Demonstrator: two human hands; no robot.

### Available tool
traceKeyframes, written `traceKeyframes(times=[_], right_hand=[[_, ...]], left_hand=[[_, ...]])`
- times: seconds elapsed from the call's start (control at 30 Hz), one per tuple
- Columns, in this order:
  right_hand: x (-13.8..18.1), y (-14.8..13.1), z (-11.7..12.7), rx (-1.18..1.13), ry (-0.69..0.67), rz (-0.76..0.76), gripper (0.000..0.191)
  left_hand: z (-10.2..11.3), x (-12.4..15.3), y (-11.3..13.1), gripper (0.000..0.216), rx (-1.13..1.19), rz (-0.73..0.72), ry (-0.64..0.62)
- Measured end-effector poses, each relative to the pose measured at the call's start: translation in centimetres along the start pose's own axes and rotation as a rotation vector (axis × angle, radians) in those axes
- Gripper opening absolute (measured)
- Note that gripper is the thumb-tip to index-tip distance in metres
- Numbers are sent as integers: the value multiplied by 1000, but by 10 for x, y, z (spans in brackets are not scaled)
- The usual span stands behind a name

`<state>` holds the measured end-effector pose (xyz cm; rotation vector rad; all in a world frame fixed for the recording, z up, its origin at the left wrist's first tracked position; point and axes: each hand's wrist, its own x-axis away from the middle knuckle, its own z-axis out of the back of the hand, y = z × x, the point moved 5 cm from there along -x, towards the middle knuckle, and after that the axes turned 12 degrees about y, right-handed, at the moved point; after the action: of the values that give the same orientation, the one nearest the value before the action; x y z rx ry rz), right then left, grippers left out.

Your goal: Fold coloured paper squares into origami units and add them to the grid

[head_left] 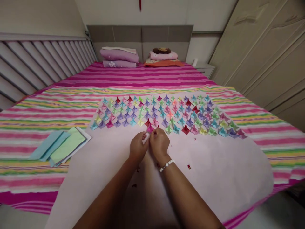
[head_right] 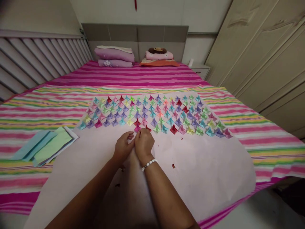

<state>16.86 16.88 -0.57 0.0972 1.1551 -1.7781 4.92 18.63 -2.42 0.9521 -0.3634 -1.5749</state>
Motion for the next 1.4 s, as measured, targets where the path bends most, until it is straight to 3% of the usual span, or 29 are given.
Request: traceKeyframes(times=[0.17,0.47,0.6,1.0,1.4], right_hand=[[3,-4,-9,48,-6,73,16],[3,24,25,-266,176,124,19],[2,39,19,-315,161,48,21],[3,52,-2,-365,125,-22,13],[4,52,-3,-382,110,-31,17]], left_hand=[[-7,-5,-6,31,40,-59,10],[-17,-9,-2,36,28,-50,35],[-22,-13,0,27,22,-40,34],[-24,-16,4,19,39,-38,43],[-18,-14,3,27,19,-59,68]])
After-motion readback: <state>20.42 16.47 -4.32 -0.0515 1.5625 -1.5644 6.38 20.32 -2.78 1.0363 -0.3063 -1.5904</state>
